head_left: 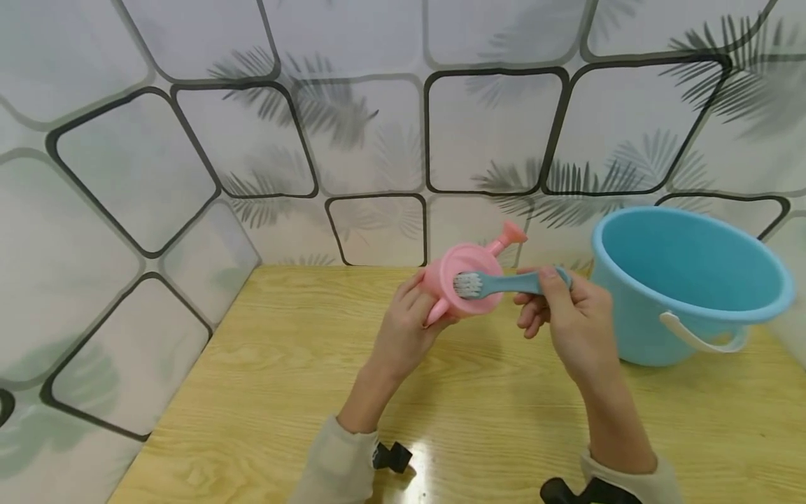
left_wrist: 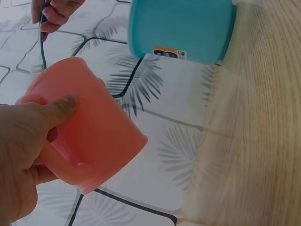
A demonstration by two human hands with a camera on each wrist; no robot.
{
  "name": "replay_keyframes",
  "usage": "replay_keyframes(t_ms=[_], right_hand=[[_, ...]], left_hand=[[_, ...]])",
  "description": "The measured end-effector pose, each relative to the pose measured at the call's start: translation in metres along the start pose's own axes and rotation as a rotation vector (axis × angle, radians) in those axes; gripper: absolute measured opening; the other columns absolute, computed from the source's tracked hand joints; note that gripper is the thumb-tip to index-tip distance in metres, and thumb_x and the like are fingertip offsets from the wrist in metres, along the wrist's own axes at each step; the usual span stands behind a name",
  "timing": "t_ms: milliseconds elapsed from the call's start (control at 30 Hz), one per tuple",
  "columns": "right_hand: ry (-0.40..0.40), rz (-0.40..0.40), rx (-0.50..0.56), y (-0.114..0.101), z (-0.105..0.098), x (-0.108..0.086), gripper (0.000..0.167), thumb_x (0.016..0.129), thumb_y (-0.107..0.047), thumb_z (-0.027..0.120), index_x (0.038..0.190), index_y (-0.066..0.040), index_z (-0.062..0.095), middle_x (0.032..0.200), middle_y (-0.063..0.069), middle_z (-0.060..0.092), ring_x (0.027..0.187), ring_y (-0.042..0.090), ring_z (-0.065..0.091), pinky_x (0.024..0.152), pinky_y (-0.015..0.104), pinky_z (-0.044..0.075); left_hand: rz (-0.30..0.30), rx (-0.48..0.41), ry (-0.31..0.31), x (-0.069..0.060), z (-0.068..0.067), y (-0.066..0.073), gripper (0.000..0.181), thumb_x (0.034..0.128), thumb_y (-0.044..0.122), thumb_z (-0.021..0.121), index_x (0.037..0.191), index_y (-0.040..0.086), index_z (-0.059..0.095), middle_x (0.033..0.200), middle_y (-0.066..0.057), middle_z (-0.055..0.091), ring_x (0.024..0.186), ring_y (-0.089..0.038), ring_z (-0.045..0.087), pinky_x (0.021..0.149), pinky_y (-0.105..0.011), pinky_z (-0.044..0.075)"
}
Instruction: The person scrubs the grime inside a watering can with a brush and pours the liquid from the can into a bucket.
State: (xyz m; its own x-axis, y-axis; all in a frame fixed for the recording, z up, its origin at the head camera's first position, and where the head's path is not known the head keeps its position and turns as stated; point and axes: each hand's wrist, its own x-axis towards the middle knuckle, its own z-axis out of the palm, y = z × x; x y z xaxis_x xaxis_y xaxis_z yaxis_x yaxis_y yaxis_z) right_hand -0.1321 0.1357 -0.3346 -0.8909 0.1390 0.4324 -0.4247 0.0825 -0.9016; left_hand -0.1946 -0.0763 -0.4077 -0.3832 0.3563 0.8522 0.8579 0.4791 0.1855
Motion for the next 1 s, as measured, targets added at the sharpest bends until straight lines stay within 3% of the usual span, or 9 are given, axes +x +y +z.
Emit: replay_keyframes(t_ms=[233,500,667,733,833,1000], right_hand=[[-0.035,0.013,-0.059,0.002,-0.003,0.001,0.037,0.106,-0.02,0.048,0.102,0.011,0.068,0.073,0.005,0.067,0.051,0.016,0.059,0.046,0.025,0.052],[-0.12,0.011,-0.14,0.009,0.004,0.003,0.033,0.105,-0.014,0.049,0.092,0.009,0.07,0.061,0.006,0.064,0.047,0.018,0.057,0.047,0.027,0.053],[-0.221,-0.03,-0.256,0.011,0.009,0.0,0.024,0.102,-0.012,0.056,0.088,0.002,0.069,0.06,0.005,0.059,0.048,0.018,0.056,0.047,0.027,0.05],[-0.238,-0.1,-0.336,0.011,0.009,-0.002,0.016,0.099,-0.008,0.06,0.085,-0.002,0.067,0.06,0.002,0.056,0.048,0.016,0.053,0.045,0.026,0.045],[-0.226,-0.274,-0.444,0.013,0.007,-0.005,0.008,0.089,0.003,0.068,0.086,-0.004,0.067,0.061,-0.001,0.051,0.049,0.011,0.046,0.045,0.021,0.038],[-0.249,-0.562,-0.593,0.018,0.015,-0.003,0.021,0.076,0.01,0.075,0.094,0.001,0.068,0.076,0.002,0.06,0.066,0.01,0.053,0.064,0.016,0.046]], left_hand=[[0.007,0.019,-0.018,0.0,-0.002,0.003,0.031,0.0729,0.01,0.086,0.092,-0.001,0.064,0.089,-0.011,0.068,0.097,-0.028,0.067,0.11,-0.044,0.041],[0.025,0.077,-0.05,-0.001,-0.002,0.007,0.031,0.0748,0.015,0.085,0.086,0.002,0.06,0.084,-0.008,0.063,0.108,-0.034,0.063,0.111,-0.038,0.039],[0.072,0.113,-0.023,-0.003,-0.003,0.005,0.034,0.0726,0.015,0.087,0.08,0.004,0.056,0.077,-0.005,0.058,0.092,-0.026,0.064,0.11,-0.041,0.041],[0.113,0.13,-0.007,-0.003,-0.001,0.004,0.035,0.0725,0.015,0.087,0.077,0.005,0.054,0.074,-0.004,0.054,0.082,-0.022,0.062,0.109,-0.042,0.042],[0.175,0.157,0.0,-0.001,0.003,0.003,0.036,0.0752,0.016,0.087,0.074,0.006,0.052,0.072,-0.003,0.051,0.075,-0.018,0.057,0.109,-0.042,0.042],[0.204,0.184,0.011,-0.003,0.002,0.0,0.036,0.0753,0.017,0.087,0.074,0.006,0.053,0.072,-0.003,0.052,0.076,-0.018,0.058,0.11,-0.042,0.041]])
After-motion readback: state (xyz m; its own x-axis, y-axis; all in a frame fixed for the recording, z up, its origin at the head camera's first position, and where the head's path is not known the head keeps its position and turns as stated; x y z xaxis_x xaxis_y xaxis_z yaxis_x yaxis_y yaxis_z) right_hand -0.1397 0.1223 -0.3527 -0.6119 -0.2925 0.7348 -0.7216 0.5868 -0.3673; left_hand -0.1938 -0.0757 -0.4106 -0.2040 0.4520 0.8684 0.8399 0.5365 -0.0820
